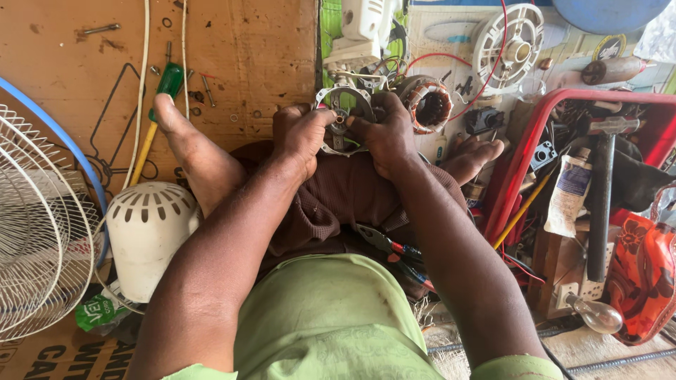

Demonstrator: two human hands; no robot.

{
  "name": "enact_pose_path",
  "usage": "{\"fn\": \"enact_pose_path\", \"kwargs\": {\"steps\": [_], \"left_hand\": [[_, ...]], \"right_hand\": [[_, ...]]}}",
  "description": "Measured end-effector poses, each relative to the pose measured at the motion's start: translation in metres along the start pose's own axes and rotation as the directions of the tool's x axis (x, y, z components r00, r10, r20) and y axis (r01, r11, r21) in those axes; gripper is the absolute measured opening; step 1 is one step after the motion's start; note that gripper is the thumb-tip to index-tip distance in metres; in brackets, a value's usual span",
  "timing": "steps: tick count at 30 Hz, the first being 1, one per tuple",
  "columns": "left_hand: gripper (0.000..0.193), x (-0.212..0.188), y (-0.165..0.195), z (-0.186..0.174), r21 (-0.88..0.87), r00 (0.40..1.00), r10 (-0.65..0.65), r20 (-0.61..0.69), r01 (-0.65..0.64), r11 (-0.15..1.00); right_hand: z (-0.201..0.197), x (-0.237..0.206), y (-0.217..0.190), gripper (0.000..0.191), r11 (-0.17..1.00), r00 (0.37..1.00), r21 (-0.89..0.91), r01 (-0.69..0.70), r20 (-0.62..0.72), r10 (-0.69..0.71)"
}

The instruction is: The person sits on the floor and assembles a small motor component, inserting a bearing into a metal housing and aligning it with the motor shaft. They use a hammer to tap the bearing into place and repeatedly check the fit by hand.

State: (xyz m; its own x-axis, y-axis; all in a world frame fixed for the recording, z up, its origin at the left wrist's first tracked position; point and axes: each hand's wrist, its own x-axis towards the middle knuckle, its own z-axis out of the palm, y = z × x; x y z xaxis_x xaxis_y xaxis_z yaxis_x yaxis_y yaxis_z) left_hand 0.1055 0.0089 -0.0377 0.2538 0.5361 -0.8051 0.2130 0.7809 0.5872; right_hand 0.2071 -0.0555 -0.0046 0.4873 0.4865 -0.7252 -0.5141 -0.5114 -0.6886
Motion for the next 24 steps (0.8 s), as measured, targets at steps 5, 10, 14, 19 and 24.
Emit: {"fn": "enact_pose_path", "kwargs": {"steps": [5, 10, 14, 19, 24], "left_hand": [[0.010, 0.000, -0.004, -0.001, -0.013, 0.999, 0.044, 0.028, -0.044, 0.999], [0.006, 0.000, -0.004, -0.002, 0.079, 0.999, 0.041, 0.002, -0.041, 0.996], [0.016, 0.002, -0.003, -0.001, 0.123, 0.999, 0.038, -0.018, -0.035, 0.992], [0.013, 0.002, -0.005, -0.001, 0.054, 0.998, 0.053, 0.044, -0.055, 0.997], [0.008, 0.001, -0.006, -0.003, 0.003, 0.997, 0.052, 0.065, -0.052, 0.999]], "right_hand": [[-0.002, 0.001, 0.000, 0.044, 0.981, 0.995, 0.166, -0.102, 0.026, 0.099], [-0.002, 0.005, 0.001, 0.043, 0.981, 0.992, 0.154, -0.115, 0.061, 0.107], [-0.004, 0.006, 0.001, 0.037, 0.964, 0.988, 0.226, -0.141, 0.094, 0.122], [-0.008, 0.006, 0.003, 0.037, 0.943, 0.982, 0.295, -0.152, 0.156, 0.110], [-0.011, 0.006, 0.006, 0.039, 0.954, 0.985, 0.272, -0.124, 0.148, 0.086]]}}
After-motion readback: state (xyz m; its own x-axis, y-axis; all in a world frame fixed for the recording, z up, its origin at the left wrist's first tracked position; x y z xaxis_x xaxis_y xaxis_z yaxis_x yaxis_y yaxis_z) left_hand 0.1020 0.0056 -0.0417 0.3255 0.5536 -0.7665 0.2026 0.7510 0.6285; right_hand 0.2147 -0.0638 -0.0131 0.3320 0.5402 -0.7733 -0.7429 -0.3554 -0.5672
